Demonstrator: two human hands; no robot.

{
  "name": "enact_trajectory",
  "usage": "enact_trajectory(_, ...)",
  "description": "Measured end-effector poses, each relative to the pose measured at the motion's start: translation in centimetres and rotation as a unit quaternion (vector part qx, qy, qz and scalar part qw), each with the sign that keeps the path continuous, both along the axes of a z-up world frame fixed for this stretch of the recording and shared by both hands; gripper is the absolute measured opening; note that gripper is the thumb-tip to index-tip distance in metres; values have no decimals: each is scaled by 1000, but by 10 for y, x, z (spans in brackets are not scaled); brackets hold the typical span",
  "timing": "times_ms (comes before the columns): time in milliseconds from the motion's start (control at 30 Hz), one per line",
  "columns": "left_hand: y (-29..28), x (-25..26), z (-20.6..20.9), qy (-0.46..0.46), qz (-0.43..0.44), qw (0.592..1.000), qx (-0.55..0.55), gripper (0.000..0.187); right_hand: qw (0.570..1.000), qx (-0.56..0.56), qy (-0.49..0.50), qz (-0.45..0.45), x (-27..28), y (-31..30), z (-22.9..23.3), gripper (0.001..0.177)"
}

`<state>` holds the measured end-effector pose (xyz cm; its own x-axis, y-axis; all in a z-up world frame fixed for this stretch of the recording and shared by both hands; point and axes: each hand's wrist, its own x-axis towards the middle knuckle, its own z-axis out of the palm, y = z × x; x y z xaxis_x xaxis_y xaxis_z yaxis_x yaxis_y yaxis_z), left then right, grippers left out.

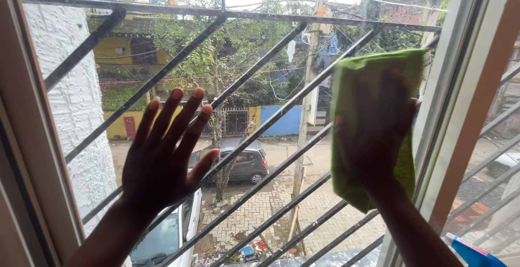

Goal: The person wipes the glass pane of a window with a green cloth and sprays cleaning liquid onto the surface.

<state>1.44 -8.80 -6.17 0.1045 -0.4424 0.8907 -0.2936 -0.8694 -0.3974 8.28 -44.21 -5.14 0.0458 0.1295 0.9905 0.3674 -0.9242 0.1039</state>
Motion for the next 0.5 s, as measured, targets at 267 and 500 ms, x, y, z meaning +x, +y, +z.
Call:
enact_trajectory(267, 1, 1, 0, -1, -16, 1000, -5, 70, 999, 34, -4, -26, 8, 77, 10, 63)
enact_trajectory(500, 10, 1, -3, -22, -9, 998, -56, 61, 983, -169, -19, 66, -20, 78, -24, 65)
